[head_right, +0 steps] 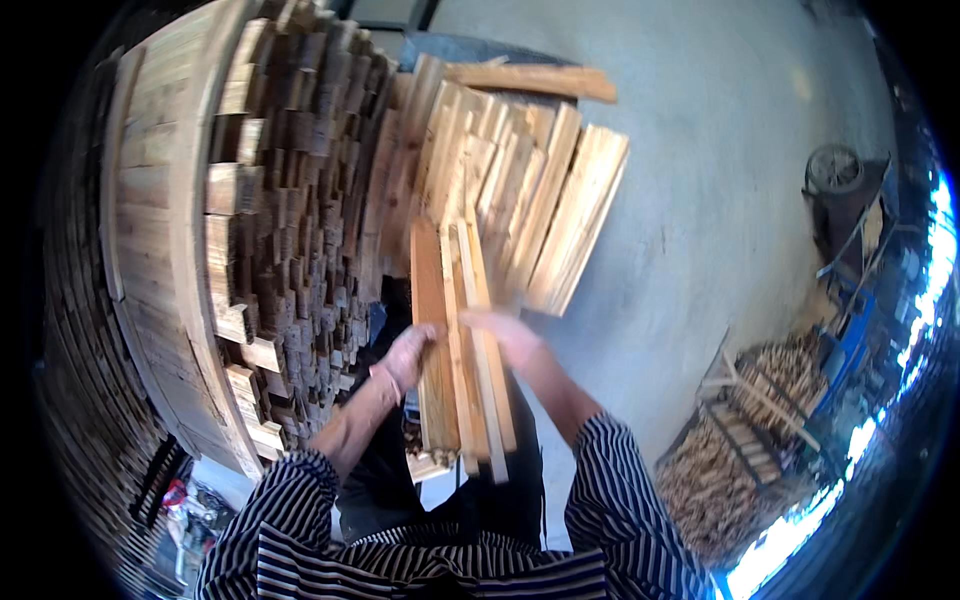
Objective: The person picks up wooden planks from a large pile and stacks them onto a metal table. They handle the planks one by one or in small groups, arranging them into a neat pile on the table surface.
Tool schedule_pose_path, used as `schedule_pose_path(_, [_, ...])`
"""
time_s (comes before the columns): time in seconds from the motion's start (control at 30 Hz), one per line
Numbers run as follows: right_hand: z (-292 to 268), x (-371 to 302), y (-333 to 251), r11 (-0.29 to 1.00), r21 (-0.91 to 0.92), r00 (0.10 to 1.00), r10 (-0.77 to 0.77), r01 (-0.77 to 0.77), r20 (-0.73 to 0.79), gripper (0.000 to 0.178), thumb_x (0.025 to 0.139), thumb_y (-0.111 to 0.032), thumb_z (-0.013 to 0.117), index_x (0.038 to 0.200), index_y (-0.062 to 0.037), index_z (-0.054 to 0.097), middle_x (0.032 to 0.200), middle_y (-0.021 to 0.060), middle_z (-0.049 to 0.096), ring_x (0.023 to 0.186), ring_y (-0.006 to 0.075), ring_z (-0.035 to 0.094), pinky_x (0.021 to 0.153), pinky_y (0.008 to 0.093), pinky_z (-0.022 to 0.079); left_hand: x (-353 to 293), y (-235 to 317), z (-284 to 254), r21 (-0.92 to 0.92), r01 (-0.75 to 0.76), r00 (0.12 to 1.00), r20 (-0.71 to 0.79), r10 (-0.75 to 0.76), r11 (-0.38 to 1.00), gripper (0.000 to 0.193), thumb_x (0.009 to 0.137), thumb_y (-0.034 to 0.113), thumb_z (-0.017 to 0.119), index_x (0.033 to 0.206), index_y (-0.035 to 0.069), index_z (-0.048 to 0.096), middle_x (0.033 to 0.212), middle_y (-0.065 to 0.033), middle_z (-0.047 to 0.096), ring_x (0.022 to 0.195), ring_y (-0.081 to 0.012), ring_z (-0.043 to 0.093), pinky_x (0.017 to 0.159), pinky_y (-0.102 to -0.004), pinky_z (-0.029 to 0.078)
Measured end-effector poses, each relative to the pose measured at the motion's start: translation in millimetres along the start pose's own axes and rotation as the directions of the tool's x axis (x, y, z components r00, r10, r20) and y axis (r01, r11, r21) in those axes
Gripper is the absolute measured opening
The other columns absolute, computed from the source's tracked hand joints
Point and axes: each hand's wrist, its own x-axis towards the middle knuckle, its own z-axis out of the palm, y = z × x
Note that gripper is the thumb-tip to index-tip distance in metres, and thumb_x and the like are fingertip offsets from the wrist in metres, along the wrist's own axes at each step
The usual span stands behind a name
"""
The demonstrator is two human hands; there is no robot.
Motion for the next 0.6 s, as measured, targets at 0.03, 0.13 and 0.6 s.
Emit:
schedule_pose_path(0.03, [14.5, -5.8, -0.4, 0.994, -0.073, 0.997, -0.073, 0.076, 0.039, 0.062, 0.098, -0.037, 0.074, 0.144, 0.0009, 0.061, 0.137, 0.0117, 0.068, 0.126, 0.0179, 0.063, 0.111, 0.0343, 0.048, -2.2, -18.6, -31.8, 0.053, -0.087, 0.995, -0.037, 0.089, 0.995, 0.025, 0.089, 0.013, 0.072, 0.113, 0.003, 0.072, 0.106, -0.0085, 0.075, 0.099, -0.0209, 0.071, 0.096, -0.0388, 0.058])
schedule_pose_path(0.13, [12.1, -52.7, 5.0, 0.992, -0.124, 0.999, -0.027, 0.024, -0.029, 0.071, 0.094, -0.031, 0.074, 0.153, 0.0017, 0.050, 0.137, 0.0120, 0.066, 0.132, 0.0203, 0.057, 0.117, 0.0356, 0.041, -55.2, -42.0, 18.4, 0.153, -0.216, 0.975, -0.019, 0.222, 0.964, 0.045, 0.089, 0.015, 0.075, 0.129, 0.000, 0.062, 0.116, -0.0111, 0.073, 0.103, -0.0233, 0.071, 0.094, -0.0366, 0.059])
schedule_pose_path(0.6, [295.0, -116.2, -70.2, 0.641, -0.512, 0.719, -0.091, 0.571, 0.689, 0.099, 0.081, -0.019, 0.090, 0.160, 0.0008, 0.033, 0.144, 0.0152, 0.059, 0.130, 0.0233, 0.058, 0.111, 0.0379, 0.049, -334.8, -9.3, -22.6, -0.253, -0.864, 0.503, -0.406, 0.763, 0.435, 0.070, 0.089, 0.021, 0.085, 0.147, 0.003, 0.050, 0.133, -0.0111, 0.068, 0.120, -0.0243, 0.068, 0.103, -0.0408, 0.058])
